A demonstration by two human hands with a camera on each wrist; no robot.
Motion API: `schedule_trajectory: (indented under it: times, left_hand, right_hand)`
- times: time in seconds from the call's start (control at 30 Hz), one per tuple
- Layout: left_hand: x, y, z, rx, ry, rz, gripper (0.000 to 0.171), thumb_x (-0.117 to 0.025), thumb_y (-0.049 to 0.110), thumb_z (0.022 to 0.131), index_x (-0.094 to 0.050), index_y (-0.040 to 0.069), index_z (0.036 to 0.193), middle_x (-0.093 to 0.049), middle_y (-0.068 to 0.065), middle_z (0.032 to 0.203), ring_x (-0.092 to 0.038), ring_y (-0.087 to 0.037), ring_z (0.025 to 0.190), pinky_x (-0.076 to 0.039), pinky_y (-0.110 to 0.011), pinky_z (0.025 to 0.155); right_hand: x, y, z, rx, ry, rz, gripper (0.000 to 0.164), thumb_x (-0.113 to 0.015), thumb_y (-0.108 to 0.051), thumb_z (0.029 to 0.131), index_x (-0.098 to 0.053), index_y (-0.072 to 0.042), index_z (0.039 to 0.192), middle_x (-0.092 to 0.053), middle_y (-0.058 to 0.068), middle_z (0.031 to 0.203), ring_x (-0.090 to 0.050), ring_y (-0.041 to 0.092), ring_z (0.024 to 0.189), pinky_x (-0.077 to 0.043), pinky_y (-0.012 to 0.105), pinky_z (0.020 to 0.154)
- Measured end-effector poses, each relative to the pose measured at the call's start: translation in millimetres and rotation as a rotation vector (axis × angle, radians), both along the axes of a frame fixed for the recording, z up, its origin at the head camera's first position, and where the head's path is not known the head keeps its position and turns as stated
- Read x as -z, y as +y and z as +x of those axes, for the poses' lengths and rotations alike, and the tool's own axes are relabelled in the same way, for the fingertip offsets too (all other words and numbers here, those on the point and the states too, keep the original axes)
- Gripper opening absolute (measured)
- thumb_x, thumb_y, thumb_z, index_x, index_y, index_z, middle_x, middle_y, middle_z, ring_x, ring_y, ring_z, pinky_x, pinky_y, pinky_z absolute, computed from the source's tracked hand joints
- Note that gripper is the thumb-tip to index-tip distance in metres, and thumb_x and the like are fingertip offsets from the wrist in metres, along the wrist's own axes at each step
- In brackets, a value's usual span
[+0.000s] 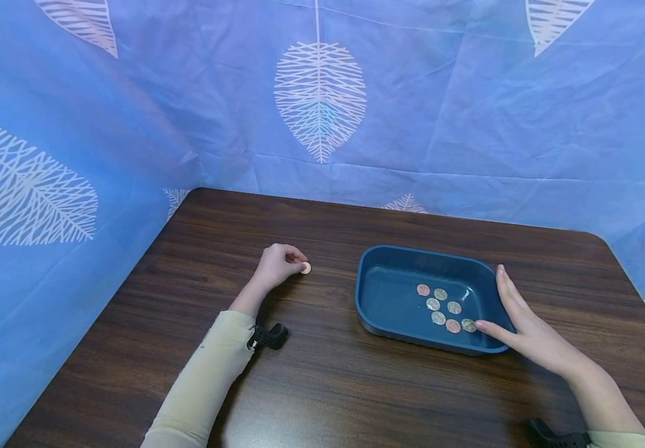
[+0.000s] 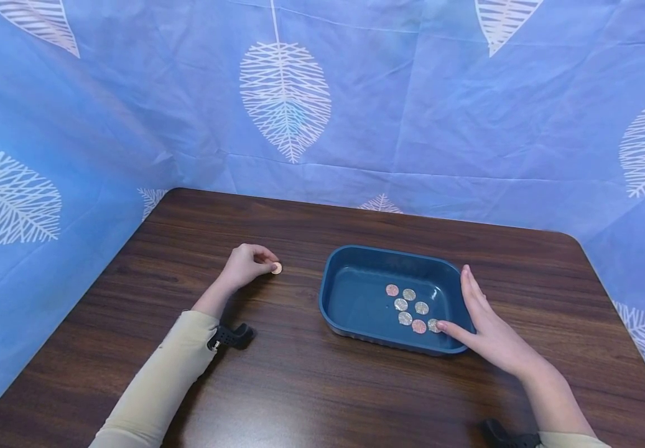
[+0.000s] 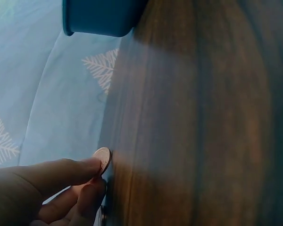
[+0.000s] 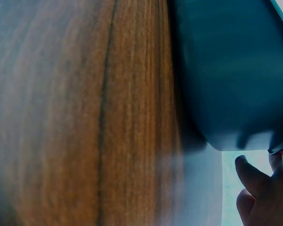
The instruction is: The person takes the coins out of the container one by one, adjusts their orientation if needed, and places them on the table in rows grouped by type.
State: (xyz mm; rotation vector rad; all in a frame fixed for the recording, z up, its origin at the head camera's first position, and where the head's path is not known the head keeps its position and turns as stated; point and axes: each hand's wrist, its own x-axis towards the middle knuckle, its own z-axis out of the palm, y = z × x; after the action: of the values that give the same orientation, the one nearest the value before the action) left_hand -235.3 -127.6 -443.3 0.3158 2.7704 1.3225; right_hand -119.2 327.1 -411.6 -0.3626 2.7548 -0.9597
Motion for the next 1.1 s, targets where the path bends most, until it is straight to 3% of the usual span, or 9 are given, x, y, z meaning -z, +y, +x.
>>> schedule_trajectory:
  times: [0.3,0.6,0.77,0.97,1.1]
  left_hand:
    - [-4.2,7,3.7,-0.001,0.034,-0.097,0.003,-0.074,0.008,0.084,-0.074,0.005,0.083,-0.067,-0.002,0.076,-0.061,-0.015,0.070,-0.050,-0.029,0.062]
    - [-3.9,9,3.5,-0.030,0.025,-0.096,0.004,-0.075,0.008,0.083,-0.074,0.005,0.081,-0.067,-0.002,0.074,-0.060,-0.015,0.069,-0.050,-0.029,0.063]
    - [-12.4,9,2.5,-0.062,0.065,-0.004,0.007,-0.073,0.006,0.084,-0.074,0.002,0.091,-0.068,-0.004,0.080,-0.063,-0.017,0.074,-0.050,-0.030,0.065]
    - [-37.3,12,1.3,-0.070,0.097,0.187,0.012,-0.070,0.007,0.087,-0.074,0.001,0.096,-0.070,-0.006,0.083,-0.064,-0.019,0.075,-0.050,-0.031,0.064]
    - [-52.4,22,2.8,-0.036,0.092,0.255,0.013,-0.071,0.009,0.087,-0.074,0.002,0.098,-0.070,-0.004,0.085,-0.064,-0.017,0.077,-0.052,-0.030,0.070]
  right_hand:
    - [2.2,1,0.6,-0.007,0.004,0.006,0.100,-0.061,-0.032,0.094,0.025,-0.027,0.146,0.026,0.007,0.154,0.016,0.044,0.139,-0.008,0.079,0.091]
    - [2.3,0,1.4,-0.004,0.006,0.003,0.100,-0.061,-0.032,0.094,0.025,-0.027,0.146,0.026,0.007,0.154,0.016,0.043,0.139,-0.009,0.079,0.091]
    - [2.3,-1,0.7,-0.012,0.004,-0.005,0.100,-0.060,-0.031,0.095,0.025,-0.028,0.146,0.027,0.004,0.154,0.017,0.042,0.139,-0.008,0.079,0.091]
    - [2.2,0,0.8,-0.028,0.001,-0.045,0.098,-0.060,-0.029,0.096,0.025,-0.032,0.145,0.029,-0.001,0.153,0.019,0.039,0.140,-0.008,0.078,0.091]
    - [1.6,0,1.6,-0.026,0.000,-0.044,0.099,-0.060,-0.029,0.095,0.025,-0.033,0.145,0.029,-0.002,0.153,0.019,0.040,0.140,-0.008,0.079,0.091]
